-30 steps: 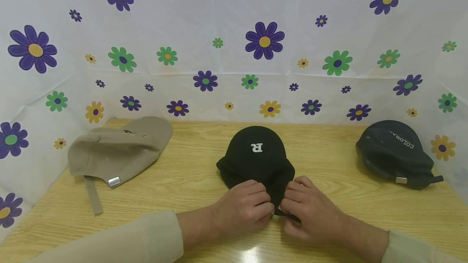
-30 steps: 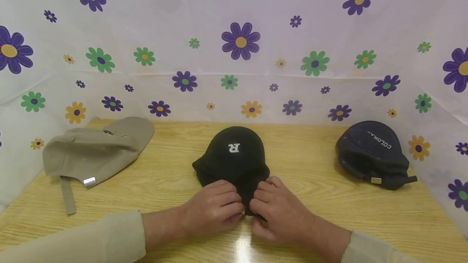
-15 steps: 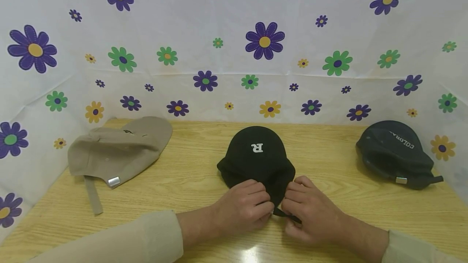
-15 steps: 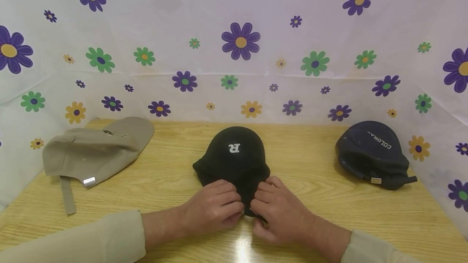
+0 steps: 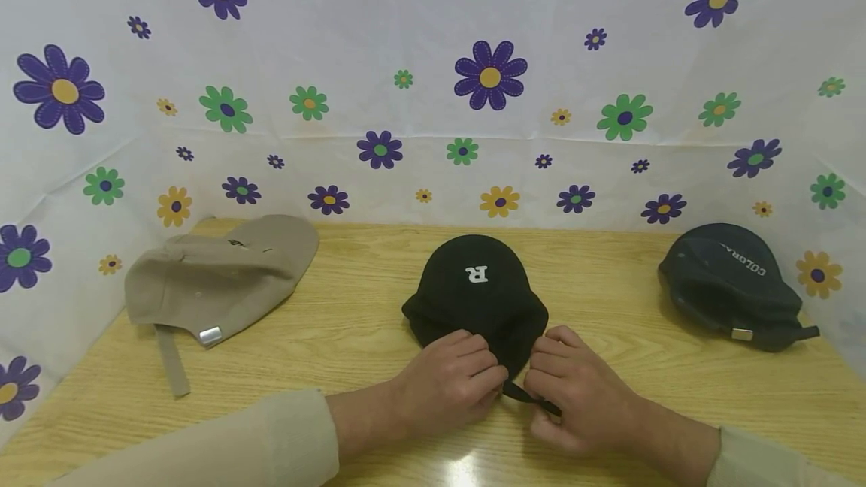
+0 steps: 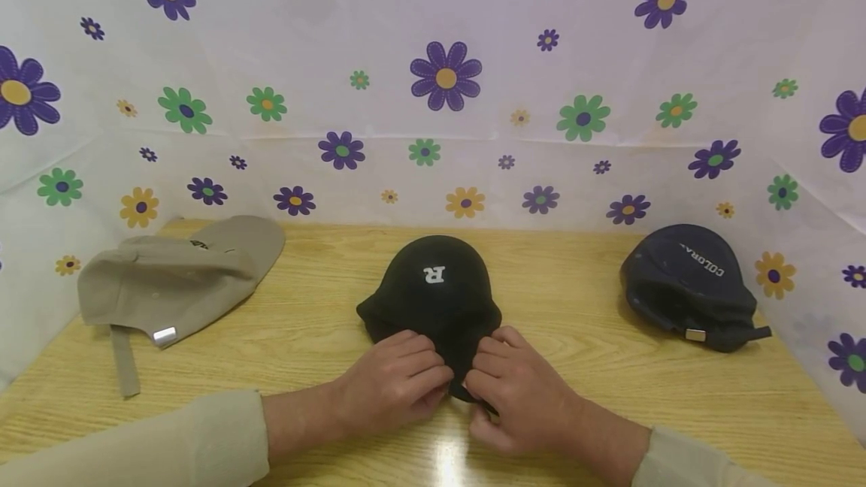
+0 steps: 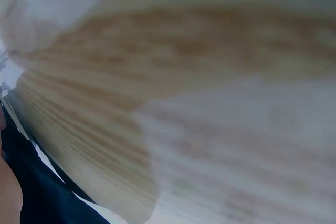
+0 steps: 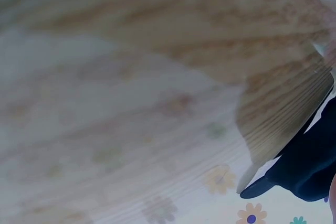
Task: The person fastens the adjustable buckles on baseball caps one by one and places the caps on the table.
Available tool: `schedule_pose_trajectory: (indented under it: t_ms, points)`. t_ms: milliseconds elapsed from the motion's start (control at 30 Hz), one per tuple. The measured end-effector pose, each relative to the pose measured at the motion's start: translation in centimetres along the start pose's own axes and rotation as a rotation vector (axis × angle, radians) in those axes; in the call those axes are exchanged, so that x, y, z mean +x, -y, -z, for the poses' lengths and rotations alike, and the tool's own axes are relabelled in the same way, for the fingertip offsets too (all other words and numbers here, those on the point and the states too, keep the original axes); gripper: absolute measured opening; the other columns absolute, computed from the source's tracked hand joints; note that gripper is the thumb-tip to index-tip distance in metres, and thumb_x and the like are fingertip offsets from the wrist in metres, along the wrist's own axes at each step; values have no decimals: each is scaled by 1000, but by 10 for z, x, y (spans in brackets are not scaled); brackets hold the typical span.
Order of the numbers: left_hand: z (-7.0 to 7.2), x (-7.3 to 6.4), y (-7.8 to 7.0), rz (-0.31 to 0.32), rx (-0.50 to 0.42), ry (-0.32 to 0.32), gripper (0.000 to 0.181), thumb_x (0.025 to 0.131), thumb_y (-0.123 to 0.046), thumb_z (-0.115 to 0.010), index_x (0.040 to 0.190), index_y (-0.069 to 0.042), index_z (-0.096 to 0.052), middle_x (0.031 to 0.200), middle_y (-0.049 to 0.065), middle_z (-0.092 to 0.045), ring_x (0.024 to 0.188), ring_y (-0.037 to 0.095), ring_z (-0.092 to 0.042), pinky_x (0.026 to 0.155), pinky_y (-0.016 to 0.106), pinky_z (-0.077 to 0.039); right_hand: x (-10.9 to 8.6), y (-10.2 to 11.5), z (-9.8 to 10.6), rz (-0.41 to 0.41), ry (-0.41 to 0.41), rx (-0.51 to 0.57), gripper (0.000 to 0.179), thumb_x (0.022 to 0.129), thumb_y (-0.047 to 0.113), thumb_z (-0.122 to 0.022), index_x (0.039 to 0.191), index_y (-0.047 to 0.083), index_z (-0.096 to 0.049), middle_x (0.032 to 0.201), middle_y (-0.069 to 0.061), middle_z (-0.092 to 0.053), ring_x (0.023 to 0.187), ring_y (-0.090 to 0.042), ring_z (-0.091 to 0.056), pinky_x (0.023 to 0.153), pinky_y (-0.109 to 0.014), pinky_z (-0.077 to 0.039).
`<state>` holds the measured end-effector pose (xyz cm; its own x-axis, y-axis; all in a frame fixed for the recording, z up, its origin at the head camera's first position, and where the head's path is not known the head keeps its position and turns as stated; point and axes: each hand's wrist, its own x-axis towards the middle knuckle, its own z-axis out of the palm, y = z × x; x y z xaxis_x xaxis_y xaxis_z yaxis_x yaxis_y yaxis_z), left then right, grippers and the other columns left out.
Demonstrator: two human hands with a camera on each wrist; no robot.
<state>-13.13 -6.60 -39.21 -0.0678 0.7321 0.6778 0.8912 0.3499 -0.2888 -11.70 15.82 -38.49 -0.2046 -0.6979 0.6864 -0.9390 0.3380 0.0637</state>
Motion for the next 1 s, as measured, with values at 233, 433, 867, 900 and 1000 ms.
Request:
schedule_pose_trajectory:
  t_ms: [233,433,867,900,1000]
  points:
    - [0,-1,0,-2,8,16,5,79,-12,-68,83,-15,-69,76,-7,-62,73,10,-55,69,22,-45,1,0,1,24,-30,19,11,58,14,-51,62,19,-42,66,9,-34,67,-10,-36,79,-29,-31]
    - [0,-1,0,-4,16,-1,6,80,-10,-63,81,-14,-68,76,-6,-61,71,11,-54,67,22,-44,2,1,1,49,-63,46,10,56,14,-51,62,18,-44,65,7,-36,65,-11,-39,79,-30,-32]
    - [1,-1,0,17,-4,-29,21,88,-11,-49,82,-14,-68,79,-4,-63,75,12,-57,69,23,-46,1,0,3,34,-43,15,13,56,14,-50,64,18,-41,68,9,-32,67,-10,-35,78,-29,-32]
    - [1,-1,0,19,-5,-30,20,88,-11,-49,82,-14,-68,79,-4,-63,76,12,-57,69,23,-47,1,0,2,26,-40,12,13,56,14,-50,64,18,-41,68,9,-32,67,-10,-35,78,-29,-31]
    - [1,-1,0,25,-12,-30,18,87,-11,-51,82,-14,-68,80,-4,-63,76,13,-58,70,23,-47,1,0,2,-3,-29,6,12,57,15,-51,66,19,-43,69,9,-34,69,-10,-36,78,-28,-31]
